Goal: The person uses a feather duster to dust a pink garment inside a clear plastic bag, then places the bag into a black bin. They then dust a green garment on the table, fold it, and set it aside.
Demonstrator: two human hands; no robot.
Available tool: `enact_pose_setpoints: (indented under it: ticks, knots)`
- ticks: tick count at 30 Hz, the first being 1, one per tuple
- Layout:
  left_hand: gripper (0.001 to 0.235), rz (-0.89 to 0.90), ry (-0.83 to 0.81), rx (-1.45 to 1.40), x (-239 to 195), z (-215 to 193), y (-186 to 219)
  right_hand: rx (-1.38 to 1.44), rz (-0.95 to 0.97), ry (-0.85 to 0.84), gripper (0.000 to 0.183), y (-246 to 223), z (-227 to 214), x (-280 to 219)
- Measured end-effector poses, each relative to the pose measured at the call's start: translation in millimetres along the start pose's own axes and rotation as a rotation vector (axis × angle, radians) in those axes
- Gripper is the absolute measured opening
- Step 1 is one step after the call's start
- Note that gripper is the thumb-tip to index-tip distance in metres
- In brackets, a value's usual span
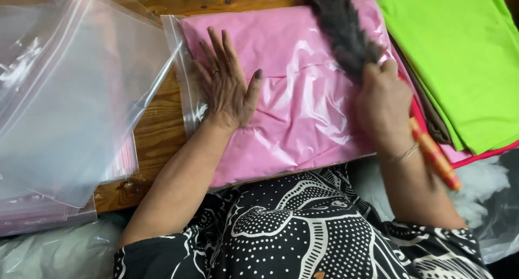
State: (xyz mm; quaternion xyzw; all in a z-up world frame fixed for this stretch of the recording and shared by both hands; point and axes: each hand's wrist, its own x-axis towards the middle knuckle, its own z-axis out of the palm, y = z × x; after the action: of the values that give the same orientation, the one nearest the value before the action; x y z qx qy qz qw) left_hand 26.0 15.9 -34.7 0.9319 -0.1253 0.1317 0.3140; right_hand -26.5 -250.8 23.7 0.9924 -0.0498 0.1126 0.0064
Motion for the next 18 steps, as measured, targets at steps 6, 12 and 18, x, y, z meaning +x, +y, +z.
enact_pose_setpoints:
  ticks: [6,12,18]
  knots:
    - [0.101,-0.024,0.144,0.075,-4.3,-5.2,0.5,0.138,-0.490,-0.102,0.023,-47.6,-6.0,-66.2]
    - [0.091,0.024,0.202,0.031,-3.9,1.9,-3.8,-0.005,-0.055,0.034,0.023,25.0,10.3,0.5]
    - [0.098,0.002,0.102,0.300,-2.6,-8.7,7.9,0.252,-0.377,-0.136,0.013,-68.0,-14.4,-65.9]
